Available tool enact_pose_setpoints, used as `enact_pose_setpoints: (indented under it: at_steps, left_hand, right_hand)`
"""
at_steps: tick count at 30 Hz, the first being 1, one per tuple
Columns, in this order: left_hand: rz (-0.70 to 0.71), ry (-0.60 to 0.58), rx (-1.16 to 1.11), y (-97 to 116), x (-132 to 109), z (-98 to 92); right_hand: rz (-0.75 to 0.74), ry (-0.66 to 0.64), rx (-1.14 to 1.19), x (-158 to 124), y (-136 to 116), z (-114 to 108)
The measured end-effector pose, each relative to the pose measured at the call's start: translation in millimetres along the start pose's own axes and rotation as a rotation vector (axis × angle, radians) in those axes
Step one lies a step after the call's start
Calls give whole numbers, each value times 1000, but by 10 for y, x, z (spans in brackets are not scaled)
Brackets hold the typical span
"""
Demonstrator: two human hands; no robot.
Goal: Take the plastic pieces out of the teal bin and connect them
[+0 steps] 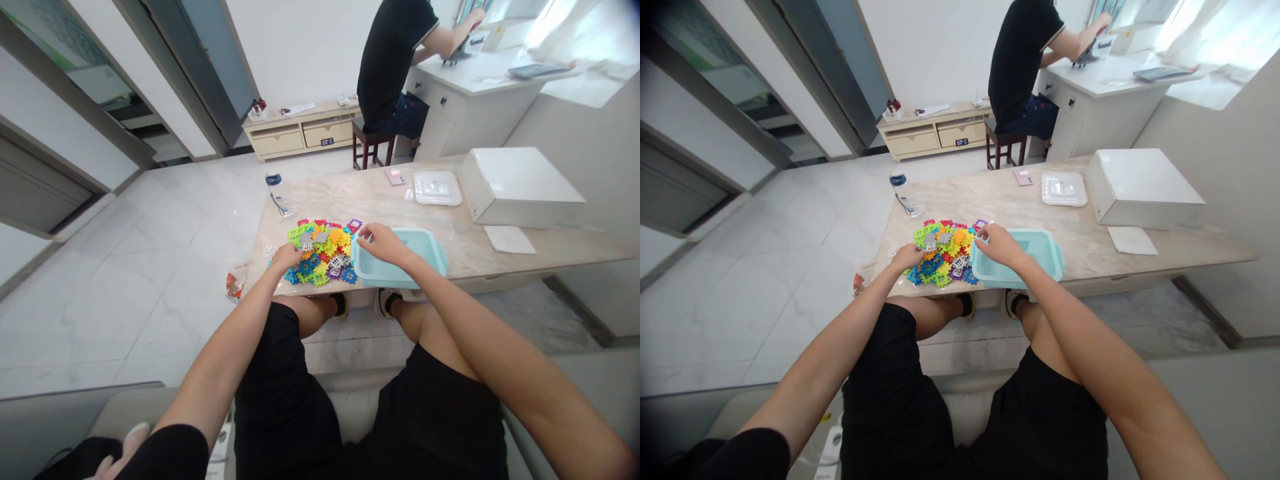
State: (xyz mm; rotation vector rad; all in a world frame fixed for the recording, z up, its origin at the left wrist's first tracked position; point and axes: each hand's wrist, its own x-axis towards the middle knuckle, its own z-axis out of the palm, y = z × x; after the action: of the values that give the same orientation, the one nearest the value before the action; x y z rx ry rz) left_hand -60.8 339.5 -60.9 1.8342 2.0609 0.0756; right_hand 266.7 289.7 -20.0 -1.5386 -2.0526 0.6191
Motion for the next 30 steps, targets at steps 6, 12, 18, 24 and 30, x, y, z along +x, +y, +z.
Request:
enact_pose_setpoints:
  at_steps: [6, 12, 18, 24, 30]
  left_hand:
    - [-29, 116, -79, -58, 19, -70]
    - [-121, 332, -231, -429, -32, -305]
    - [-15, 139, -431, -642, -533, -95]
    - [41, -185, -855, -606, -1290, 45]
    - [116, -127, -981, -463, -2111, -45]
  right_hand:
    - [-161, -138, -363, -301, -371, 228]
    - [-153, -25, -374, -331, -420, 163]
    - [-191, -5, -345, -196, -335, 142]
    - [-223, 2, -286, -34, -535, 88]
    - [-228, -28, -232, 97, -768, 80]
